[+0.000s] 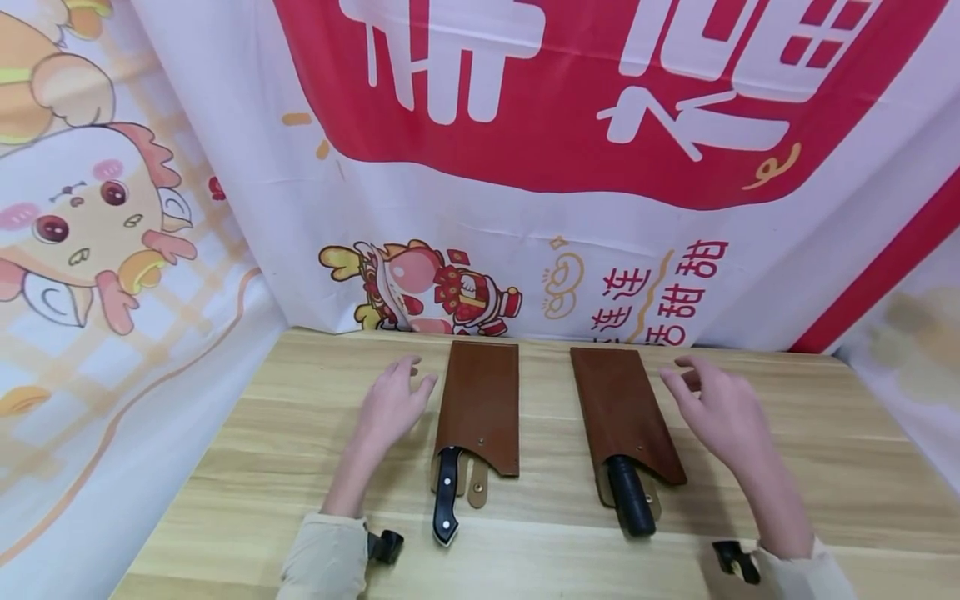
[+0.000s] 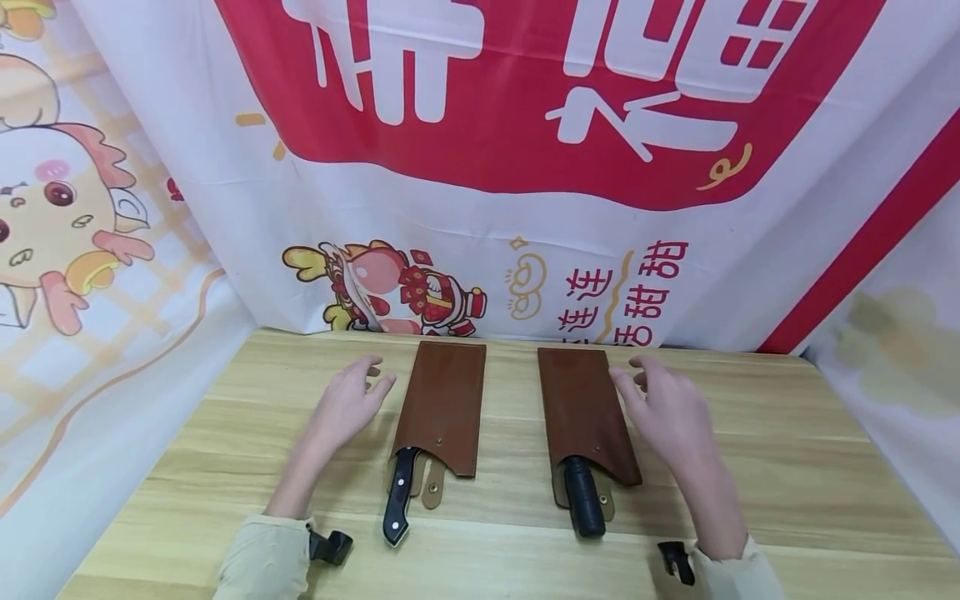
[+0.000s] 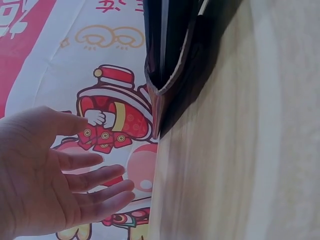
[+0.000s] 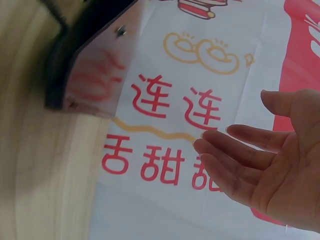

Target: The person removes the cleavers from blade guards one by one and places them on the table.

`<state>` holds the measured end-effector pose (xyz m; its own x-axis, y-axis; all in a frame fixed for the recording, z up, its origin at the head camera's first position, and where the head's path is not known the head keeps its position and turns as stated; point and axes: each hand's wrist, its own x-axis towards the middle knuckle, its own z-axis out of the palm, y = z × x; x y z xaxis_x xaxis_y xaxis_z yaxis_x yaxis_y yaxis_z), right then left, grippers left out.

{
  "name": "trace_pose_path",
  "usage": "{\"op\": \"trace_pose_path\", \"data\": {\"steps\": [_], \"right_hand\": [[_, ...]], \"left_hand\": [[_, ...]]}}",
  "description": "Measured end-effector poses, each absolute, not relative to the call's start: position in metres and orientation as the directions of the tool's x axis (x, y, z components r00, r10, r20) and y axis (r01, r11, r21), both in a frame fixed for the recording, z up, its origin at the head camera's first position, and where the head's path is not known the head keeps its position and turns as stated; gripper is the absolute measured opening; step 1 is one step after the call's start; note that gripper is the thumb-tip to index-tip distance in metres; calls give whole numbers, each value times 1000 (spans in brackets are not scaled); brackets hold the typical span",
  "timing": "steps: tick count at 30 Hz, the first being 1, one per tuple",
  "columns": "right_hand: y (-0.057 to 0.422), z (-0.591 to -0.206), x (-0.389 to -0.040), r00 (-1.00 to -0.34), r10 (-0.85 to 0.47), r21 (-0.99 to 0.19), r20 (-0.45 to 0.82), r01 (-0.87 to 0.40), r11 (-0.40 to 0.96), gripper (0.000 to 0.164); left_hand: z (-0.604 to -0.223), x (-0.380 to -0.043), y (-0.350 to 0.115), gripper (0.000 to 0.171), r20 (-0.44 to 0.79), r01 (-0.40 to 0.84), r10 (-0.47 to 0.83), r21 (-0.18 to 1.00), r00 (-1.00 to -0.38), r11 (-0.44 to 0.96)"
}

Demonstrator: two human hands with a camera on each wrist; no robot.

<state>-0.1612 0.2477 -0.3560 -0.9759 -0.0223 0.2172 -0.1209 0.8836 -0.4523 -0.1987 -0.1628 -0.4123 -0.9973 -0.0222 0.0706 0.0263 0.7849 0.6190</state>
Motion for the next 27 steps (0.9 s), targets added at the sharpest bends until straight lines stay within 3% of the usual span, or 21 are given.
{"op": "trace_pose_path", "data": {"steps": [15,27], "right_hand": [[221,-347,-164,-974,-35,-522,225,-150,840,53],[205,-346,-166,-971,-52,-536,231,-172,826,52]], "left_hand": [[-420,-200,-163,49,48,16,-36,788,-998,615],[-424,-202,-162,46,-11,-25,-29,845,-1000,534]]}}
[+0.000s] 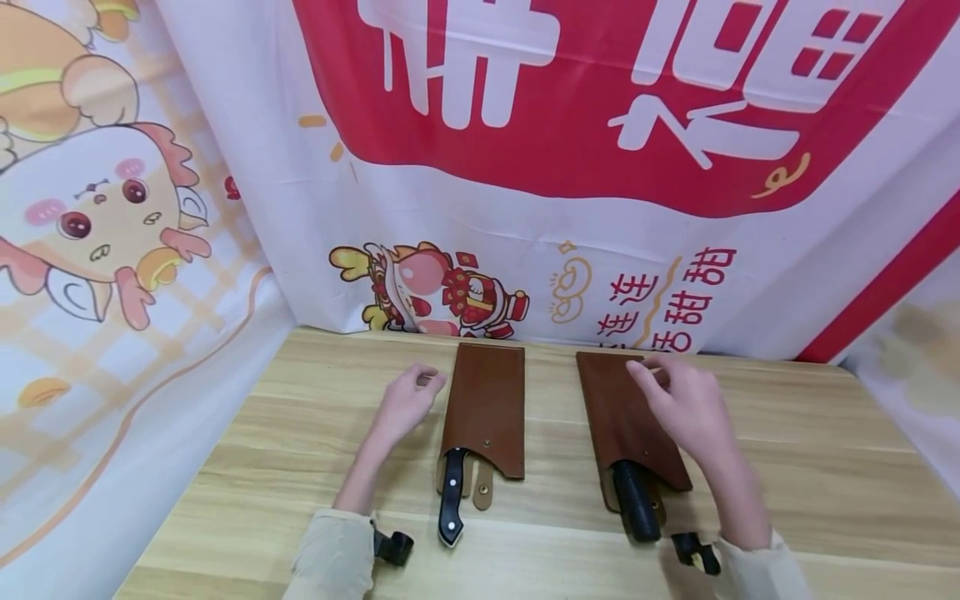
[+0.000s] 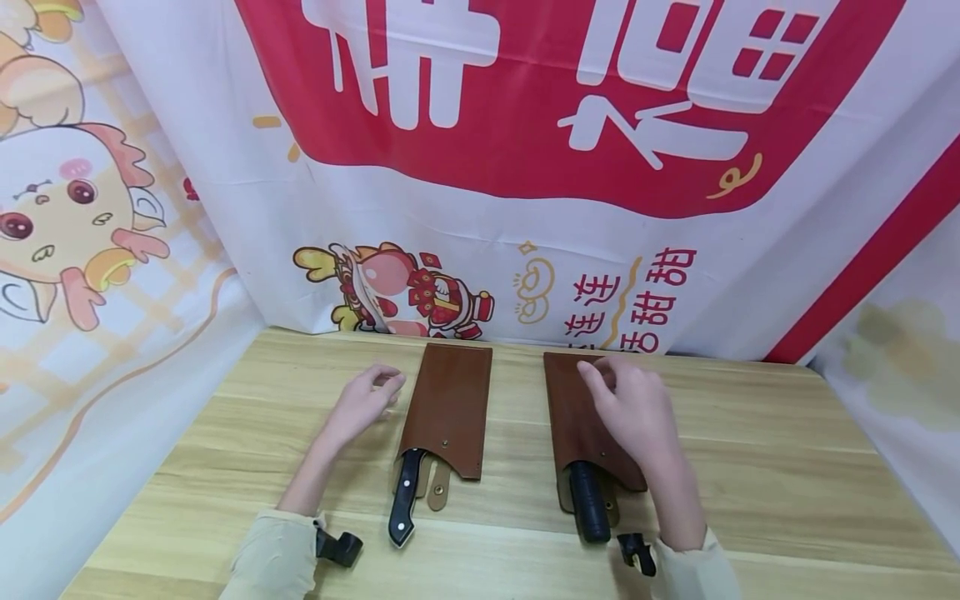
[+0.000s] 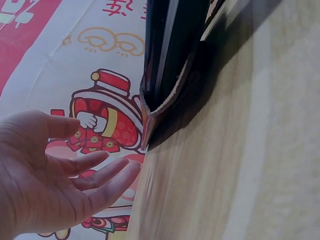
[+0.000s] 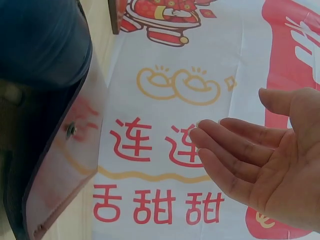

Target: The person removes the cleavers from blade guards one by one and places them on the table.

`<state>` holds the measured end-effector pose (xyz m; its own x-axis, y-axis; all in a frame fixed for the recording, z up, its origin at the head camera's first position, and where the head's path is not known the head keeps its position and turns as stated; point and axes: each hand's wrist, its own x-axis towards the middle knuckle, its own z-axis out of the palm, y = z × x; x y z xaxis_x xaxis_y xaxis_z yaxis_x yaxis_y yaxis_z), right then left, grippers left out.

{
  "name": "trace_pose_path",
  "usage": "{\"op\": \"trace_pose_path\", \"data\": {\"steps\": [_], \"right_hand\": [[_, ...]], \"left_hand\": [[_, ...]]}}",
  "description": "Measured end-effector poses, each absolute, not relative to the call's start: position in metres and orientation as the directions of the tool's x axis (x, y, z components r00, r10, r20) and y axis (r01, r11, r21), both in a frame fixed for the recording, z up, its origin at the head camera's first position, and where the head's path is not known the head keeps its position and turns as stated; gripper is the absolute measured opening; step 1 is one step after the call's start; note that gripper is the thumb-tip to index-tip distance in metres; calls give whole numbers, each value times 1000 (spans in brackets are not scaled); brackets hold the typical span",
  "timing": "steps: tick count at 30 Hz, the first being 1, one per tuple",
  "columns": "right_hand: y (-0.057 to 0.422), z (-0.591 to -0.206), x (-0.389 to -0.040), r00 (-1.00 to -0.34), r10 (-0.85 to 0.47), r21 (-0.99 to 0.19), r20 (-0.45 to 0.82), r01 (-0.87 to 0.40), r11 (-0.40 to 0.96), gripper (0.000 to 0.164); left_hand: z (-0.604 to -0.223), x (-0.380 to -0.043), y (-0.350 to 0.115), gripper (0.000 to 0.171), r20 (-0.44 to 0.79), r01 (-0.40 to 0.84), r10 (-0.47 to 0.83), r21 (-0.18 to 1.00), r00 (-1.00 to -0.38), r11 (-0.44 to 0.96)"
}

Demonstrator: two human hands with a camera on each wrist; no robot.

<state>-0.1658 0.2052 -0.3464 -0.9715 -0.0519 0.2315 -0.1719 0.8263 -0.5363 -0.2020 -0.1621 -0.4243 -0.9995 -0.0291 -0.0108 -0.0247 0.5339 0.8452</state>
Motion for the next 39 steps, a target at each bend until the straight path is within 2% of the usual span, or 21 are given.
{"op": "trace_pose_path", "data": {"steps": [18,24,29,39], "right_hand": [[184,-343,-170,-955,-80,-563,284,-234,792,47],[177,-348,-171,-950,-104,-571,296,-263,778,39],[173,-352,-171,-947,-110,-575,302,-272,771,38],[159,-359,-169,-966,-117,-648,229,-242,722,36]], "left_hand": [[-430,-204,-159,49,-180,-176,-12,939,-984,296],[-432,-205,-158,49,-180,-176,-7,946,-984,273],[-433,-205,-157,48,-179,-172,7,954,-984,246],[-434,-206,-154,47,-195,-189,2,955,-981,230]]}}
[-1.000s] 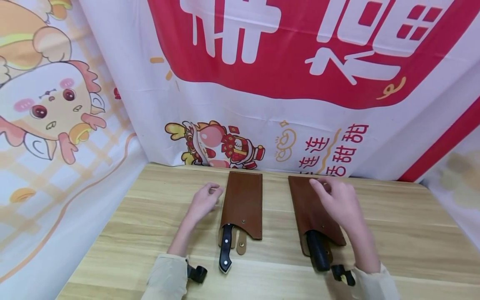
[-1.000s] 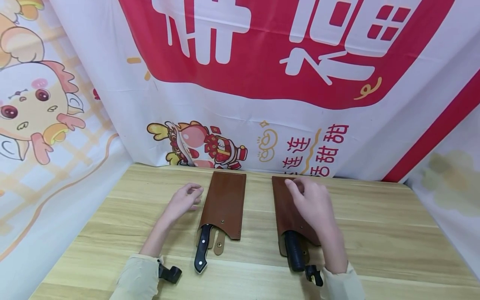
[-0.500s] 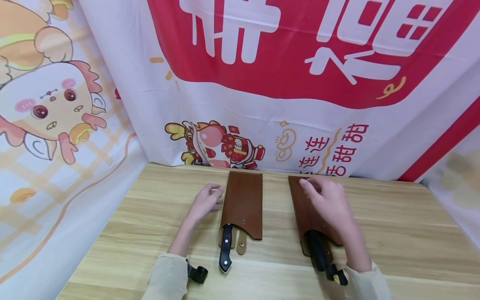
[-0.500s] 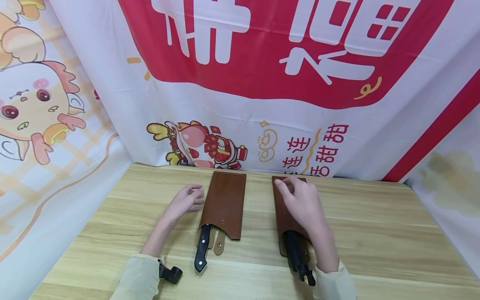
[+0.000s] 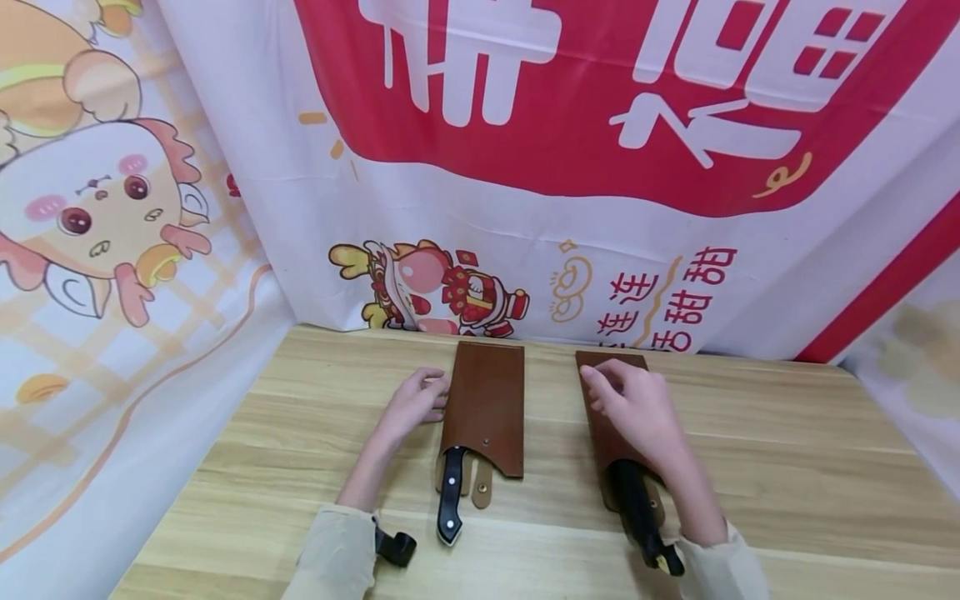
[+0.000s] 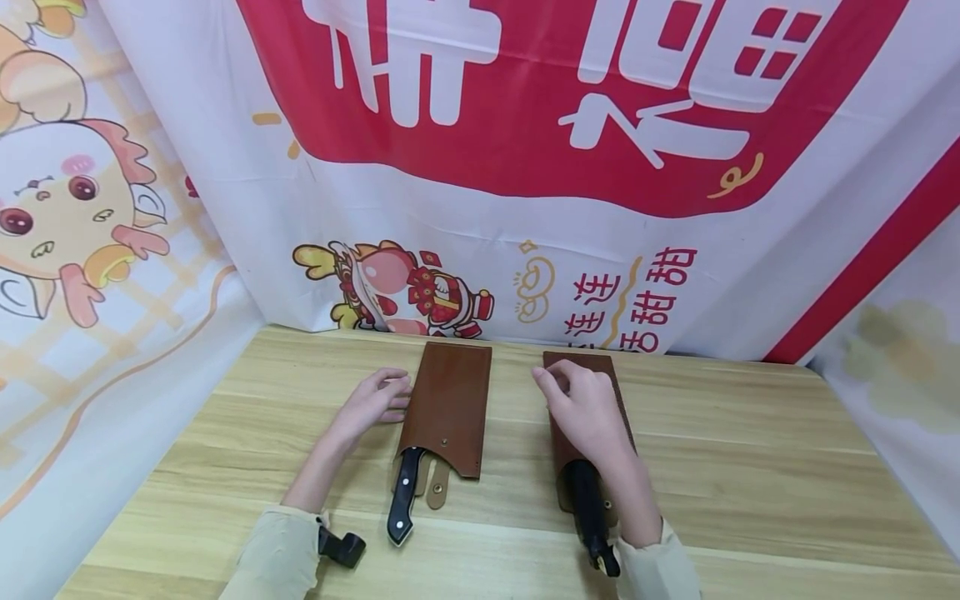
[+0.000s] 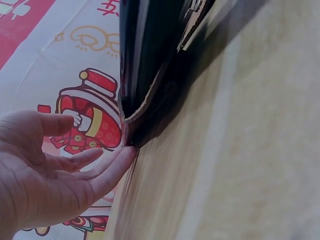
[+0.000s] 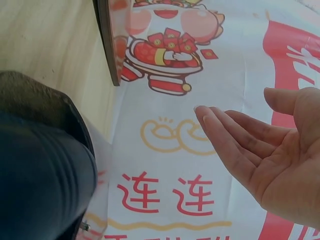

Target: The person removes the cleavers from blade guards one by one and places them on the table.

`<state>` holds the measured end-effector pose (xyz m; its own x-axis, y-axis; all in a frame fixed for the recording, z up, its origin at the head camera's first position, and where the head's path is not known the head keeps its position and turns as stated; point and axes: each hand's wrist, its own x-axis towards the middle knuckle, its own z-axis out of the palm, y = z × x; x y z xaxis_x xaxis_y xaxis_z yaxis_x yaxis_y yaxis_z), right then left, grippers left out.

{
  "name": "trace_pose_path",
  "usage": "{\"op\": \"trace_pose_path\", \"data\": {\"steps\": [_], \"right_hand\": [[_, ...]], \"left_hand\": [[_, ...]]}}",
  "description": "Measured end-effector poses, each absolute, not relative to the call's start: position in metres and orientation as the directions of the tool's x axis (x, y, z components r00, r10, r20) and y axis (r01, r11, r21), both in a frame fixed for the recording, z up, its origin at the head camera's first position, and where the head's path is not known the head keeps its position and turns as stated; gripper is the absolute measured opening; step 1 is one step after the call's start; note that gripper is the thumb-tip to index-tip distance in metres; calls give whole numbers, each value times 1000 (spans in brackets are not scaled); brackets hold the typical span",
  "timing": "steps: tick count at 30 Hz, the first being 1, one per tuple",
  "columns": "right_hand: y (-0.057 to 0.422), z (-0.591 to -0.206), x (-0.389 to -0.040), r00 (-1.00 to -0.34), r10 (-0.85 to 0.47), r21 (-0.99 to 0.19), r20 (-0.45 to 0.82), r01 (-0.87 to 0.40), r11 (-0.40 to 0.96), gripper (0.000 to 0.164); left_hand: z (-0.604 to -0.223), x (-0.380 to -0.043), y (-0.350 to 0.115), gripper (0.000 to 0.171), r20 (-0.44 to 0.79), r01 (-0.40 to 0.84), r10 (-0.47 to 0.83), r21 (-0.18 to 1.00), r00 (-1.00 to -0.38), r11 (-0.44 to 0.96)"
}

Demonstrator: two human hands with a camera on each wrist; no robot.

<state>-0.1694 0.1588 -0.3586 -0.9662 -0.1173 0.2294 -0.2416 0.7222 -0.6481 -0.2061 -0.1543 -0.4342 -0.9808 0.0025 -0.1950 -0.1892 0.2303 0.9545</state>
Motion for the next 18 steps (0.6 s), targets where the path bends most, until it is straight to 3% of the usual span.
{"op": "trace_pose_path", "data": {"steps": [18], "right_hand": [[144,-368,-168,-964,-170,-685,202,-263,679,32]], "left_hand": [[-434,-204,-153,49,-229,-219,19,950,-973,224]]}}
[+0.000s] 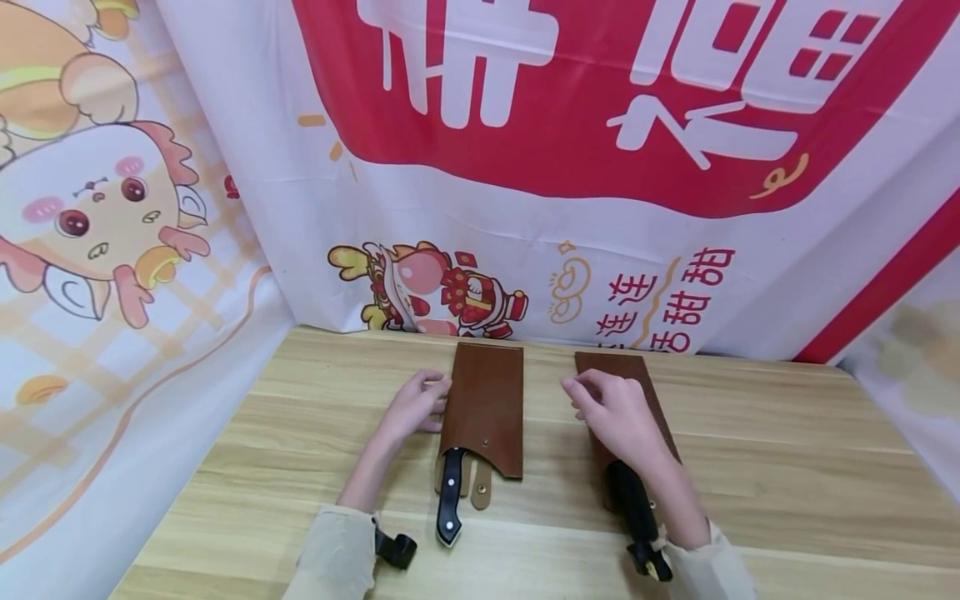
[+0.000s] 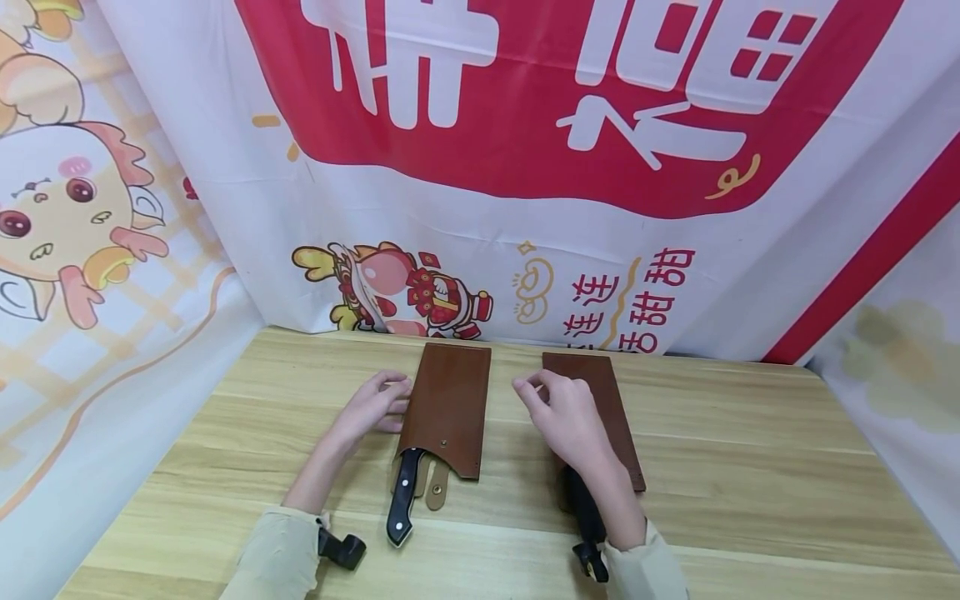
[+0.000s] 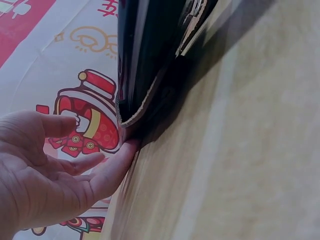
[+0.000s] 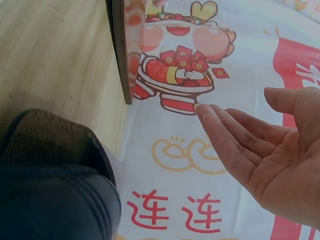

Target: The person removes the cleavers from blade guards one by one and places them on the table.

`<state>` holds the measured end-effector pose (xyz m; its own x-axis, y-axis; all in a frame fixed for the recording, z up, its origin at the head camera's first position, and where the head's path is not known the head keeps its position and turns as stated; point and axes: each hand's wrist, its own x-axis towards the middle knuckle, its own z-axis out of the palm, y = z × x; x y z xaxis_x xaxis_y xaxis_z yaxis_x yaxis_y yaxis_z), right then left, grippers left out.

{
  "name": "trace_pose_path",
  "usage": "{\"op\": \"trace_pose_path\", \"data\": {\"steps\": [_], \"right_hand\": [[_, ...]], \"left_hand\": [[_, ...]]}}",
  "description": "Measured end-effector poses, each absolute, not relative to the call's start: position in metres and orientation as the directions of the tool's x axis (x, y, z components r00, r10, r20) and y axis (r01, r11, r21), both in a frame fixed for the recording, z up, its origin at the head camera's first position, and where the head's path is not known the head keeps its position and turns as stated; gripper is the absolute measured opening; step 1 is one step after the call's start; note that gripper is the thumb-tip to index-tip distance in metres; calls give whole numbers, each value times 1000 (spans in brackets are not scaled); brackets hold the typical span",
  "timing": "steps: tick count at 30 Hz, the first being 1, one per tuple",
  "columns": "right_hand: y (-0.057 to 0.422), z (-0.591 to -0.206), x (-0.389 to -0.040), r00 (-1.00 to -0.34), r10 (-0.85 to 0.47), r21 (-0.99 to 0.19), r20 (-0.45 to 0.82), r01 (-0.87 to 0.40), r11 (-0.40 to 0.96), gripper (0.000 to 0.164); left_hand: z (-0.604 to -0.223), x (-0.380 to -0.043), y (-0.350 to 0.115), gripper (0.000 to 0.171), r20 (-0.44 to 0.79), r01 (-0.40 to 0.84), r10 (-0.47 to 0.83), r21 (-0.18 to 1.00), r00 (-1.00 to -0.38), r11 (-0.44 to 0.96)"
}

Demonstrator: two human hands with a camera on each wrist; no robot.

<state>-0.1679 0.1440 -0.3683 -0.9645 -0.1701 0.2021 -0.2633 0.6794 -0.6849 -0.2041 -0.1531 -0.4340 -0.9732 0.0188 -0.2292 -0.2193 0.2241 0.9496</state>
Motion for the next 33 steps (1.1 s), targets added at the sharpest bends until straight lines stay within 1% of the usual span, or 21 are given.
{"op": "trace_pose_path", "data": {"steps": [12,19,27,33], "right_hand": [[131,-375,-167,-963,-213,-678,166,-268,685,28],[122,-379,-166,-963,-235,-667,130,-261,698,28],[112,-387,-164,-949,-288,-638,129,-302,708,24],[103,-389,-161,-956,-287,-629,66,-263,731,23]], "left_hand": [[-436,-204,-154,48,-237,-226,28,951,-971,213],[-437,-204,-155,47,-259,-250,35,955,-965,158],[-438,-204,-155,47,-272,-266,43,957,-961,113],[-440,-204,-156,46,-270,-264,55,960,-961,98]]}}
